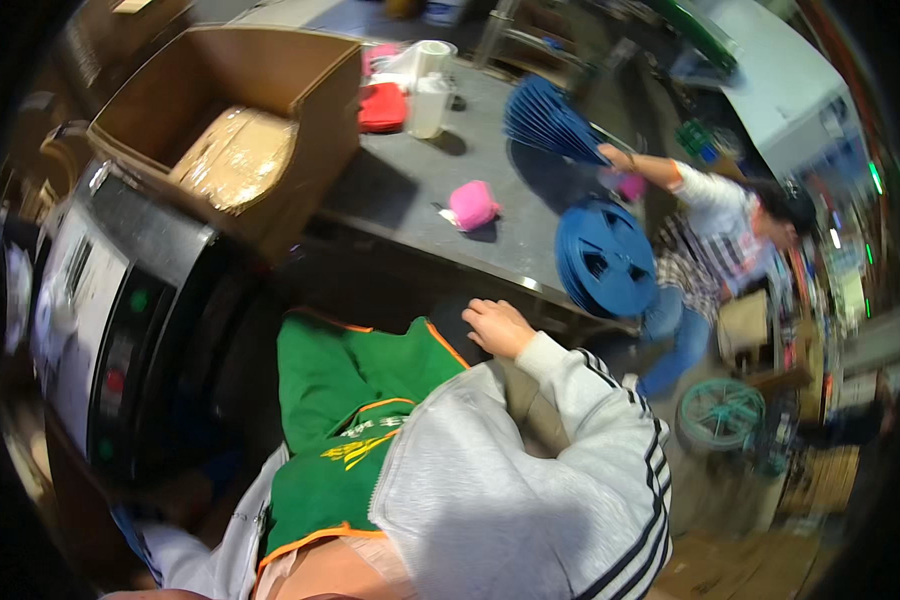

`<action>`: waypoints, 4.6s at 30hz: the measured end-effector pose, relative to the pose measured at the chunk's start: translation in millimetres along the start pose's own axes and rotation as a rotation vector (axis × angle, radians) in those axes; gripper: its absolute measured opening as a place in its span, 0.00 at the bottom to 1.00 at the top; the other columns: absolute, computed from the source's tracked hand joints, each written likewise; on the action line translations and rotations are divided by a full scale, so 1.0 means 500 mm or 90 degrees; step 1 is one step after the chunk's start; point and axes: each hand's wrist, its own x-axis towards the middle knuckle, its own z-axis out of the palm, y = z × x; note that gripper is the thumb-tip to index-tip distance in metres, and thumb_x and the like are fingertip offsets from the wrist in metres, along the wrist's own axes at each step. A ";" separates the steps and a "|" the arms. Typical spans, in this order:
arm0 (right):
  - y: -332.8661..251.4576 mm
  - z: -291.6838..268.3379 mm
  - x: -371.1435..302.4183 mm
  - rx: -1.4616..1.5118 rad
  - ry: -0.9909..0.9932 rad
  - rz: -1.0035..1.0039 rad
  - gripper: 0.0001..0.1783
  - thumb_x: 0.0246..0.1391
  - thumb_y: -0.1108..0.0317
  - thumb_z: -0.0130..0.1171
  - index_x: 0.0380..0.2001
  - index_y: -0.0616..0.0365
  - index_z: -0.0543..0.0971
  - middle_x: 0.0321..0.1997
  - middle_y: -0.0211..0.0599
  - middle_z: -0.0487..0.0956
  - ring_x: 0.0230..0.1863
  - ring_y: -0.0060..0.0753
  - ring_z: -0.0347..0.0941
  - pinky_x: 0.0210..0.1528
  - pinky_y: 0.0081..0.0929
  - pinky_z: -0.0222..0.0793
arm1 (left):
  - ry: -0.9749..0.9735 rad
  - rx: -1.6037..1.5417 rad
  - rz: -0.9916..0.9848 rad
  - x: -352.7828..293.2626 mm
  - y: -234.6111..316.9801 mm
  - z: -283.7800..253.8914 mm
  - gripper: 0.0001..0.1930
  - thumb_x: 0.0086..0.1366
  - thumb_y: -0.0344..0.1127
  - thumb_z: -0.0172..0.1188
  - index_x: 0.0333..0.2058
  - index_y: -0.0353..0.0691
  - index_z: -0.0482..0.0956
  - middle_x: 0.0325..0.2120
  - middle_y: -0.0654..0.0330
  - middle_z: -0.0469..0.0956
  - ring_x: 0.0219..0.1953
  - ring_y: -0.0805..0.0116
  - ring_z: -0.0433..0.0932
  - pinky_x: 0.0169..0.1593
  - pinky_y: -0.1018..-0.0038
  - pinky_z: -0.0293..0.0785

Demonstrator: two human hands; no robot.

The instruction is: The person uses a utility knife to scrape edges of stacked blue plastic spools, then wipes each spool with a pink cloth. The person stacks the cleaned spools on a table in a workshop setting.

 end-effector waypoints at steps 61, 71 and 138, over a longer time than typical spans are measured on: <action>0.361 -0.200 -0.261 0.243 0.540 0.620 0.23 0.46 0.67 0.58 0.44 0.68 0.67 0.32 0.65 0.80 0.33 0.61 0.80 0.38 0.47 0.76 | -0.661 -0.475 0.114 -0.371 0.809 0.349 0.19 0.69 0.38 0.58 0.56 0.44 0.70 0.40 0.63 0.75 0.36 0.77 0.72 0.40 0.83 0.66; 0.037 -0.314 -0.197 1.136 0.516 0.372 0.10 0.49 0.74 0.61 0.17 0.63 0.74 0.16 0.37 0.72 0.13 0.29 0.69 0.19 0.31 0.69 | -1.082 -0.555 0.738 -1.005 1.176 0.209 0.28 0.60 0.28 0.61 0.59 0.28 0.67 0.54 0.47 0.74 0.58 0.57 0.72 0.64 0.64 0.64; -0.174 -0.333 -0.111 0.662 0.314 -0.190 0.23 0.47 0.80 0.63 0.50 0.67 0.76 0.62 0.52 0.72 0.60 0.41 0.71 0.61 0.35 0.65 | -0.614 -0.340 0.908 -0.707 1.354 0.078 0.17 0.48 0.28 0.70 0.38 0.33 0.79 0.28 0.49 0.80 0.31 0.55 0.81 0.37 0.67 0.77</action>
